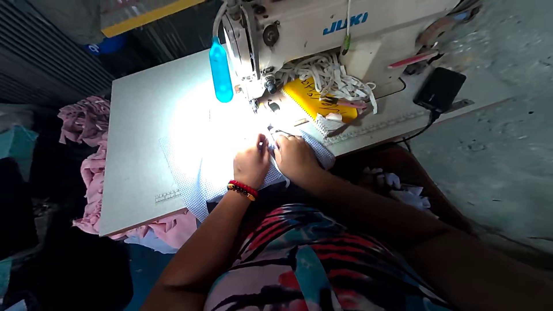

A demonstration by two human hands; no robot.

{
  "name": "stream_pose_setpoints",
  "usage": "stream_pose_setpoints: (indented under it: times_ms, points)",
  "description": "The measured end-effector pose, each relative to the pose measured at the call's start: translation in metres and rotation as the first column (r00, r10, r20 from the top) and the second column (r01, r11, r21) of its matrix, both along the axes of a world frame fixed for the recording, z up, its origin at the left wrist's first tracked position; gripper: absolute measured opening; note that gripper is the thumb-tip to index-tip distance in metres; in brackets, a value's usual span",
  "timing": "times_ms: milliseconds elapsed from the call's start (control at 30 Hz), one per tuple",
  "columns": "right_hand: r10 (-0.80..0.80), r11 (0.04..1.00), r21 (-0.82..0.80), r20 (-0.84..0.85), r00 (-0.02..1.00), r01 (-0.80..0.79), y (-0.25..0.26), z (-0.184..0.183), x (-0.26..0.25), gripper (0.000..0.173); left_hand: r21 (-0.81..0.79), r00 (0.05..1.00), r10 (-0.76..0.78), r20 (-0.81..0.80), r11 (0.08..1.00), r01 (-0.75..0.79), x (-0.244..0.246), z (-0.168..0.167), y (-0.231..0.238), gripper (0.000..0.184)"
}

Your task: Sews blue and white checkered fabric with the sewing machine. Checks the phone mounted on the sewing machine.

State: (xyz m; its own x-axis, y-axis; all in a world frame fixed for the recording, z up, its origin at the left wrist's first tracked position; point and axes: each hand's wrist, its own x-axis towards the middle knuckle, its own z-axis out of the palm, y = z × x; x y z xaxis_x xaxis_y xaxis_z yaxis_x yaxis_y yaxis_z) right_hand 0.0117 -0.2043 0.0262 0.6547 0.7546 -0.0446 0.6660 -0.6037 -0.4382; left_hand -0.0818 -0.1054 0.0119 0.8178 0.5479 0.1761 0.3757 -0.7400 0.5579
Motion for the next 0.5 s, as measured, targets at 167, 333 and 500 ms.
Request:
stream_pose_setpoints:
  times_ms: [167,333,500]
  points:
    - [-0.026,0.981,0.178,-0.241,0.97,0.071,-0.024,0.009,-0.005,0.018,-0.668,0.989,0.136,0.048,0.741,-0.07,-0.012,0.018,-0.02,0.022]
    - [-0.072,0.969,0.199,-0.347,0.935,0.148,-0.036,0.002,-0.011,0.037,-0.748,0.985,0.164,0.047,0.66,-0.074,-0.023,0.009,-0.026,0.017]
    - [-0.083,0.926,0.323,-0.33,0.94,0.195,-0.053,-0.008,-0.017,0.022,-0.703,0.993,0.113,0.033,0.709,-0.057,-0.031,0.009,-0.037,0.014]
